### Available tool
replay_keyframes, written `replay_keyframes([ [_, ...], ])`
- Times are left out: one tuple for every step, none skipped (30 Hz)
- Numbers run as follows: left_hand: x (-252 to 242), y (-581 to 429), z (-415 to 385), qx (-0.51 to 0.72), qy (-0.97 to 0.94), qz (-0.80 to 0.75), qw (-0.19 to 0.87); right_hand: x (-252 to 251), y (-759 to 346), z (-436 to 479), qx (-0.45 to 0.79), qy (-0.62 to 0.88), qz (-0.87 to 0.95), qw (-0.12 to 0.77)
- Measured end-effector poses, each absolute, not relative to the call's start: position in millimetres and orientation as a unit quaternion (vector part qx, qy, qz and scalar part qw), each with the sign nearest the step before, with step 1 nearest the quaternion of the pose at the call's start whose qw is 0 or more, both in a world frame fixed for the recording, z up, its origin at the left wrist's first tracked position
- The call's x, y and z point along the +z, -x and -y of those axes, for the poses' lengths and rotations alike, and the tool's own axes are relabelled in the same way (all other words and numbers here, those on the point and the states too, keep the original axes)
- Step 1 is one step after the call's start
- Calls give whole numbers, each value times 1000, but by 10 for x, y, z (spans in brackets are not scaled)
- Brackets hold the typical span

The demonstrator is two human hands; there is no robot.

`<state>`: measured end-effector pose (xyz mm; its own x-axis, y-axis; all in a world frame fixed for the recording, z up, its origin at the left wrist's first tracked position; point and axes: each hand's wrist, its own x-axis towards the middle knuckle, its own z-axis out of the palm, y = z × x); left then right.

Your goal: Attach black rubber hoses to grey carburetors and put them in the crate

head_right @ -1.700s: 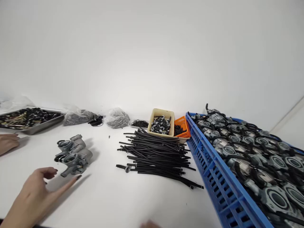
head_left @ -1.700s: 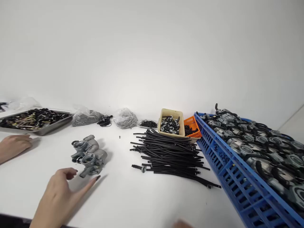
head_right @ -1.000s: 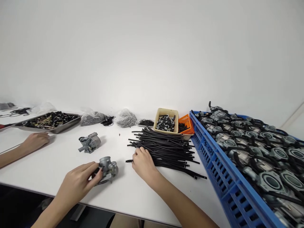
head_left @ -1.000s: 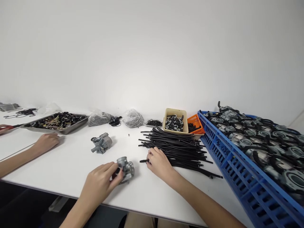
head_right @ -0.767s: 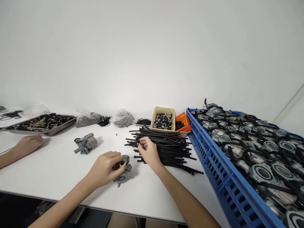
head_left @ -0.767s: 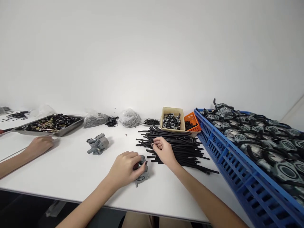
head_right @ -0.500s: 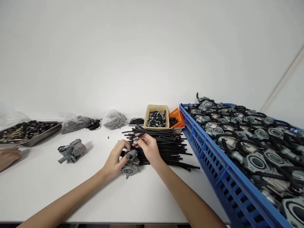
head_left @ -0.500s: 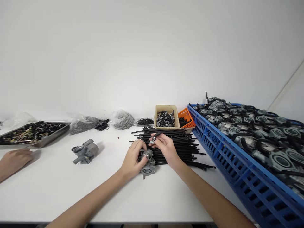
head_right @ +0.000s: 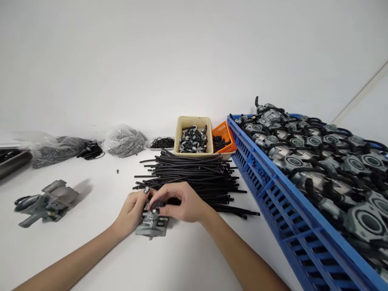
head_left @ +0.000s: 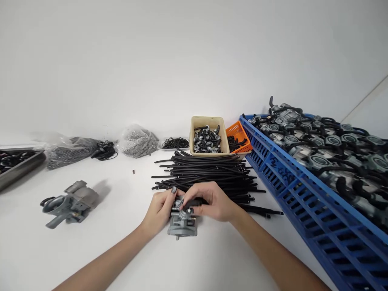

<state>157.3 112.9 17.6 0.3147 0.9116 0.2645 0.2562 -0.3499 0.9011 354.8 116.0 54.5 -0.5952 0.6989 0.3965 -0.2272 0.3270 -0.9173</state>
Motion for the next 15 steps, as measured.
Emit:
replay_keyframes([
  [179,-1562,-1118,411,-710,-412,397,543,-3546,-1158,547,173,708,412],
  [180,-1554,-1107,407,-712,-412,398,544,-3541,-1156,539,178,715,409],
  [181,-1546,-1097,403,-712,-414,398,548,-3533,-1151,532,181,719,409],
  [179,-1540,-1087,400,-710,-420,399,555,-3522,-1145,528,183,720,412],
  [174,-1535,-1078,400,-710,-420,399,565,-3510,-1137,528,186,718,413],
  [166,-1530,-1071,402,-709,-418,401,576,-3498,-1129,528,188,718,413],
  [155,-1526,-1067,407,-709,-415,400,587,-3488,-1120,527,192,718,413],
  [141,-1520,-1064,411,-709,-411,400,595,-3481,-1112,525,197,720,409],
  [127,-1514,-1063,415,-708,-409,399,600,-3479,-1107,524,203,723,402],
  [112,-1507,-1064,417,-710,-405,397,601,-3481,-1104,524,208,726,393],
  [98,-1499,-1066,420,-714,-400,393,600,-3490,-1105,527,210,732,378],
  [84,-1490,-1069,422,-717,-393,390,597,-3502,-1108,532,210,737,361],
  [73,-1482,-1071,424,-721,-387,388,595,-3519,-1114,536,208,742,343],
  [63,-1474,-1073,426,-723,-382,387,595,-3538,-1120,540,205,747,328],
  [56,-1466,-1073,427,-724,-381,386,597,-3558,-1126,544,204,751,315],
])
